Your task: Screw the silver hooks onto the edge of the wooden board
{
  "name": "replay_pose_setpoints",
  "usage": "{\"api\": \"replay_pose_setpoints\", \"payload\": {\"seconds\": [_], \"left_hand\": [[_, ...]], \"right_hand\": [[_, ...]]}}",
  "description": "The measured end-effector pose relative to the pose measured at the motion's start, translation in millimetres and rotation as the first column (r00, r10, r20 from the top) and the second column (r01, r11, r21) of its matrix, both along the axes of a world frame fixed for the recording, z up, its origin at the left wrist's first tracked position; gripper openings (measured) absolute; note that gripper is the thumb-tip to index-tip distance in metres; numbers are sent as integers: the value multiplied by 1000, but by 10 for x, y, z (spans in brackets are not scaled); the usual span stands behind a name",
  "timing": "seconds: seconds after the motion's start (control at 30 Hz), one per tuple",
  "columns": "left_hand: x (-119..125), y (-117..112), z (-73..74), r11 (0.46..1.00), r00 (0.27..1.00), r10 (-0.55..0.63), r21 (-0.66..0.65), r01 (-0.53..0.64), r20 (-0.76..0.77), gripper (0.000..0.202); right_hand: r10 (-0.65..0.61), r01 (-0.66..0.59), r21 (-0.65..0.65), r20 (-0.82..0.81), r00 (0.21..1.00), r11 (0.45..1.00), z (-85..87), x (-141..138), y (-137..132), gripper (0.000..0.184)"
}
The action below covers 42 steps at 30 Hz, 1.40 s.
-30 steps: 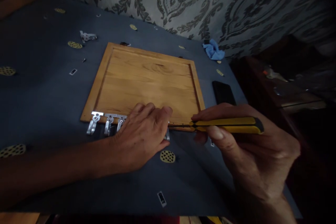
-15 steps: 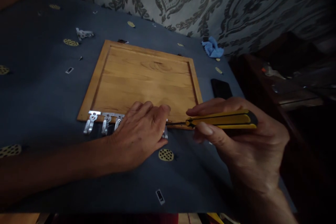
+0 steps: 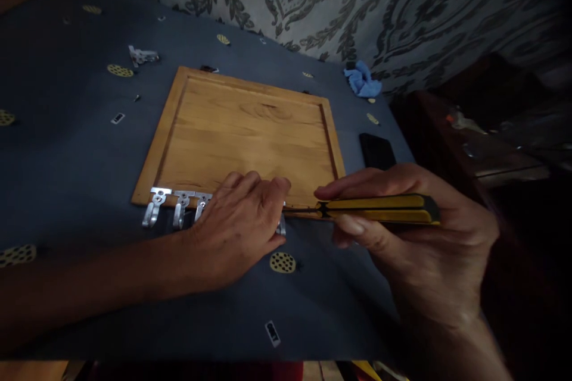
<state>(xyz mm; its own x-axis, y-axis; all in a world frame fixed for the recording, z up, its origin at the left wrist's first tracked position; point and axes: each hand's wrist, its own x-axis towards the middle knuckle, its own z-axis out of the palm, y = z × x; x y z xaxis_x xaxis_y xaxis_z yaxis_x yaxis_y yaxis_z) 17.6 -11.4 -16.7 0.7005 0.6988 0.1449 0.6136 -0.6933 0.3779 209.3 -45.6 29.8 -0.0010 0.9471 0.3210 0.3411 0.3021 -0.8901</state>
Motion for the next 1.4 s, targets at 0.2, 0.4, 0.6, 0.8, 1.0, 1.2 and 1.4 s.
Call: {"api": "replay_pose_setpoints", "payload": {"seconds": [0.2, 0.4, 0.6, 0.8, 1.0, 1.2, 1.4], "left_hand": [[13, 1, 39, 999, 999, -11, -34, 10, -37, 47], [14, 9, 9, 1000, 1000, -25, 6, 25, -5, 52], [2, -7, -11, 999, 1000, -18, 42, 17, 18, 54], [0, -11, -31, 998, 1000, -14, 68, 12, 22, 52], [-4, -16, -6, 998, 1000, -21, 52, 21, 13, 52], [6, -11, -6, 1000, 1000, -21, 14, 22, -13, 54], [-3, -6, -8, 999, 1000, -25, 48, 25, -2, 52]], "right_hand": [[116, -115, -70, 15, 993, 991, 54, 85, 18, 28], [72, -73, 66, 11, 997, 995, 5, 44, 41, 17], [88, -88, 16, 1, 996, 996, 18, 61, 46, 23], [74, -74, 42, 2, 997, 996, 23, 83, 33, 13], [46, -47, 101, 9, 999, 994, -16, 90, 38, 16], [140, -142, 37, 41, 989, 989, 13, 171, 32, 24], [72, -68, 120, -30, 997, 990, -18, 44, 49, 16]]}}
